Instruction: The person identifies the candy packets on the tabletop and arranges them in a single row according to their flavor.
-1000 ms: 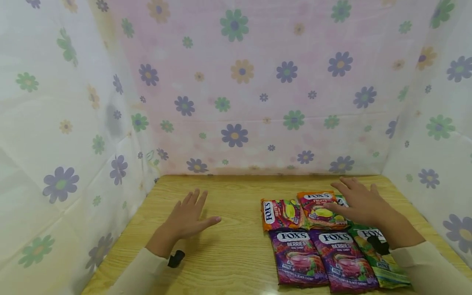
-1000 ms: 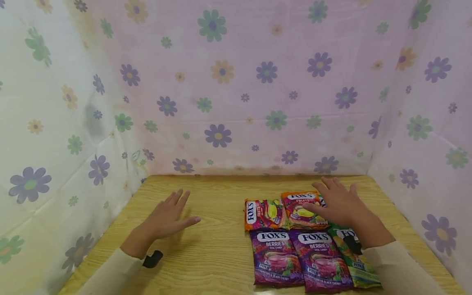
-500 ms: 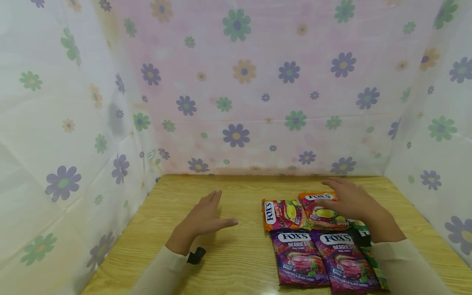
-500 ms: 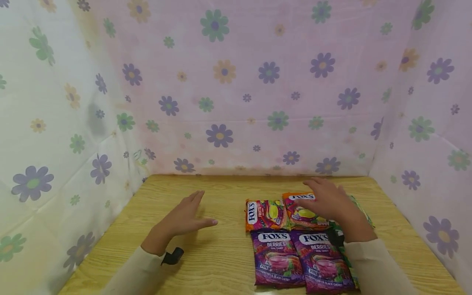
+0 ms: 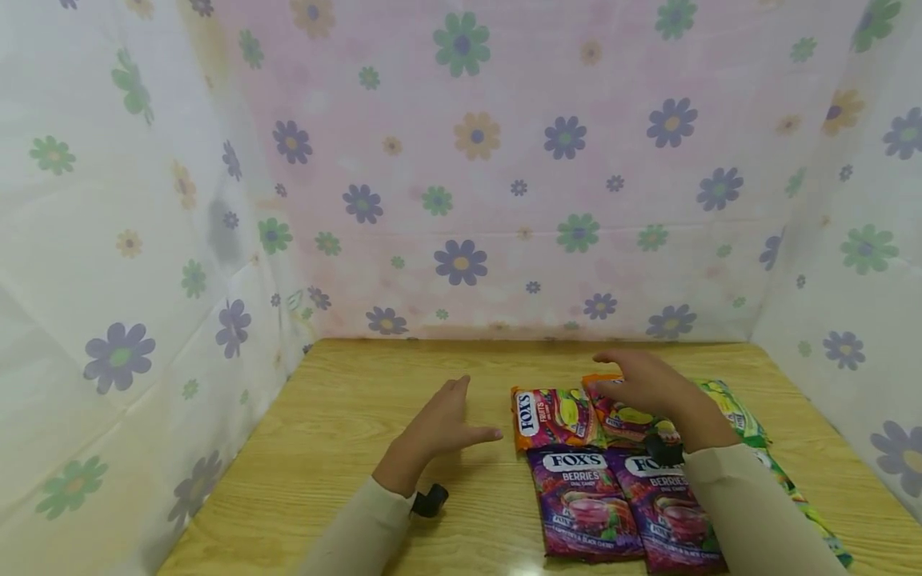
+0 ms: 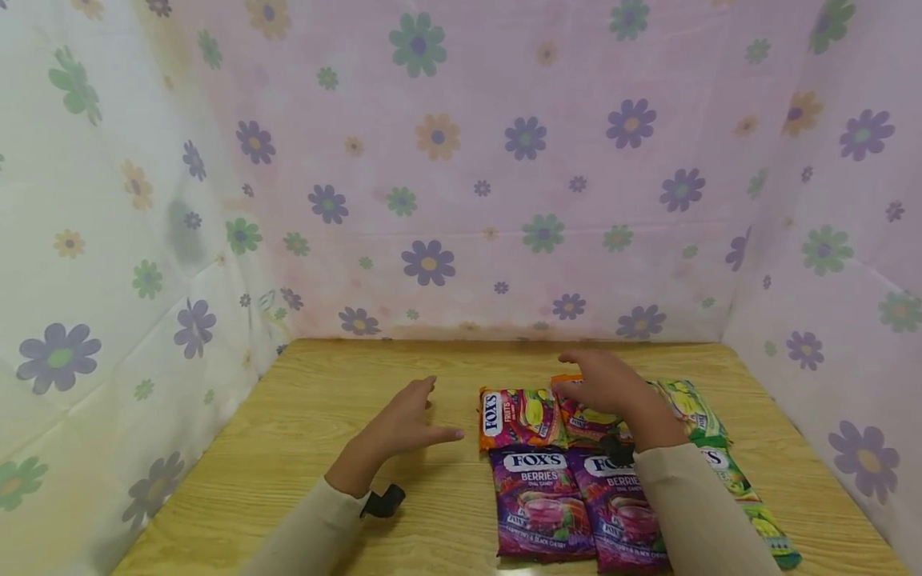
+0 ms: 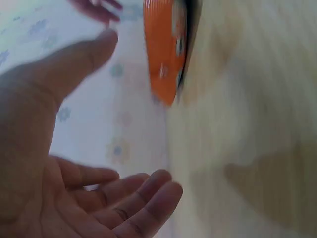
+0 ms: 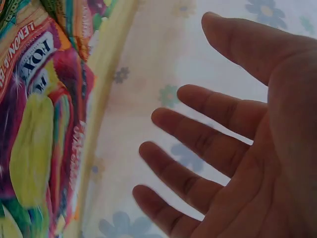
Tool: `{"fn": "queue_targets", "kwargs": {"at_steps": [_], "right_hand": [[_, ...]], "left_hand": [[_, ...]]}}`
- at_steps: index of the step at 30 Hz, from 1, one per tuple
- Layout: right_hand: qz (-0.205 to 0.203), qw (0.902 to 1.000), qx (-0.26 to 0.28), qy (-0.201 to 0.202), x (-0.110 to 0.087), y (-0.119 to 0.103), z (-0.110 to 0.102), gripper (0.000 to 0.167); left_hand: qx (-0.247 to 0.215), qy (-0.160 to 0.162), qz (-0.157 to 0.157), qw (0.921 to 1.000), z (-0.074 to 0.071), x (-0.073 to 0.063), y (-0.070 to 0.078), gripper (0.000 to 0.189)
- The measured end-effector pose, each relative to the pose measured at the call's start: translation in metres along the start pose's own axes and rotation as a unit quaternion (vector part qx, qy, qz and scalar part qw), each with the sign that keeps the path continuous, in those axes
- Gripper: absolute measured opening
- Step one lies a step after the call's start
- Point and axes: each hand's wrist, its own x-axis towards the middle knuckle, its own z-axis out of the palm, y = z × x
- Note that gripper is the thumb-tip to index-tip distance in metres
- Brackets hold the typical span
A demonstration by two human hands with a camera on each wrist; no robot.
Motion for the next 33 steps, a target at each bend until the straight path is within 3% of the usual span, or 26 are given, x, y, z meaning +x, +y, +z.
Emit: {"fn": "queue_targets", "kwargs": {"at_steps": [5,16,23,33], "right_hand": [[-0.022,0.9997,0.010,-0.008,0.016,0.002,0.007,0.059],[0.002,0.9947,0.064,-0.080,0.042,-0.001,0.022,0.042],[-0.005,0.9945,0.058,-0.087,0.052,0.004,0.037,0.030],[-0.003,0.9960,0.023,-0.086,0.054,0.010,0.042,0.027]], "left_hand": [[-0.088,-0.013,-0.036,0.9954,0.016,0.003,0.010,0.104],[-0.189,-0.018,-0.061,0.9799,0.040,0.005,0.025,0.091],[-0.229,-0.044,-0.083,0.9690,0.043,-0.001,0.025,0.078],[-0.258,-0.065,-0.063,0.9620,0.051,0.005,0.024,0.049]]}}
